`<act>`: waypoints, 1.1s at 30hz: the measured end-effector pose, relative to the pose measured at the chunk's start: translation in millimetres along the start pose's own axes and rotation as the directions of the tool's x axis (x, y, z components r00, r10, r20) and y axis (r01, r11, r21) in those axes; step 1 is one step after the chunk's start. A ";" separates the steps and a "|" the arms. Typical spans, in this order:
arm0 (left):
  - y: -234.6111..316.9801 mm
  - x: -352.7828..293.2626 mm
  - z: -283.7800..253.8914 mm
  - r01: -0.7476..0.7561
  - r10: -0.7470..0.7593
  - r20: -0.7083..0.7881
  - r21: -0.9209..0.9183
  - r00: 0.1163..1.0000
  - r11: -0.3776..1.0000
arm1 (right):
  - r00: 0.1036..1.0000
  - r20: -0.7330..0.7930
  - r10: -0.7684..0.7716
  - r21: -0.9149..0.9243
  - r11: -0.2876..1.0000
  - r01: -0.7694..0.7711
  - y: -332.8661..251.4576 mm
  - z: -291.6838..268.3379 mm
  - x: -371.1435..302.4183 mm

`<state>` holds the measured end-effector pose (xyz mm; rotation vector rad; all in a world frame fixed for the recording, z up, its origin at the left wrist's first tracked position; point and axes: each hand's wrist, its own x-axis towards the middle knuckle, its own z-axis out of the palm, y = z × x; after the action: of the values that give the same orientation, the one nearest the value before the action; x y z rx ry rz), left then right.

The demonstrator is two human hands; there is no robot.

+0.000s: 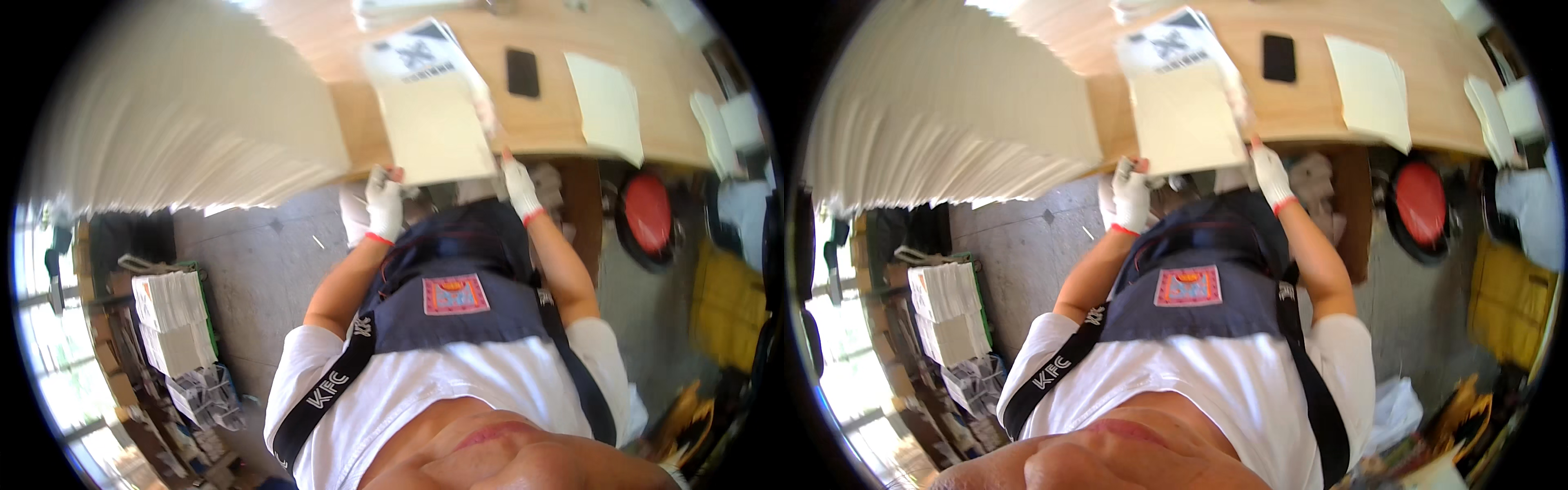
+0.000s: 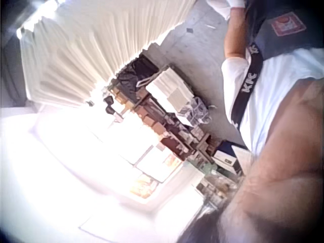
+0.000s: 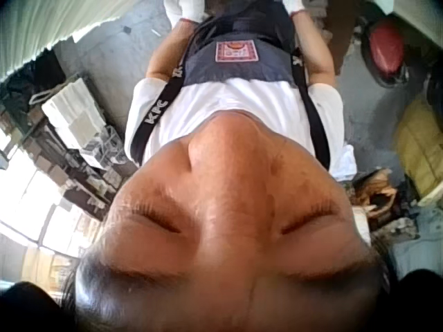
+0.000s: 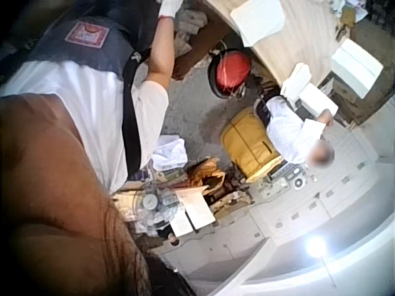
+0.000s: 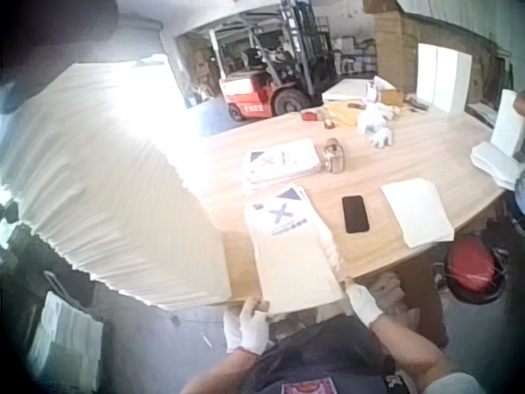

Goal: The person repeatedly picks up a single sheet of paper from a stack on the table and places it onto a separate growing pile. The person wears white gloves and a KFC apron while performing this repetitive stacking task.

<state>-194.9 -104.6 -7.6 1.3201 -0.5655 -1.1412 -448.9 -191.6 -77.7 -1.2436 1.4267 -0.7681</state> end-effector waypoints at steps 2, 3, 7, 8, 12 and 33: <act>31.4 -5.0 13.4 -0.155 0.147 0.095 0.083 0.984 0.984 | 0.974 0.224 -0.009 0.493 0.864 -0.106 -12.0 10.1 -10.2; 50.8 -11.0 18.7 -0.342 0.310 0.198 0.155 0.930 0.927 | 0.956 0.294 0.019 0.506 0.845 -0.172 -24.7 10.9 -17.1; 180.5 -62.4 27.1 -0.620 0.418 0.471 0.455 0.777 0.639 | 0.941 0.258 -0.218 0.706 0.707 -0.030 -101.4 20.5 -25.1; 213.1 -73.9 24.8 -0.720 0.489 0.529 0.507 0.694 0.474 | 0.951 0.163 -0.264 0.737 0.673 0.061 -138.8 23.5 -33.8; 323.9 -103.4 20.2 -0.905 0.821 0.411 0.325 0.395 0.273 | 0.723 0.123 -0.680 0.422 0.695 0.582 -283.7 -10.8 -50.4; 407.0 -109.1 -183.5 0.288 0.816 0.544 0.828 -0.197 -0.482 | 0.475 0.558 -0.680 0.213 0.671 0.710 -461.2 40.9 -79.6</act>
<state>51.2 17.4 361.0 1.5613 -1.1689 1.8998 -285.7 -226.8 361.4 -1.9402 0.3515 -0.7509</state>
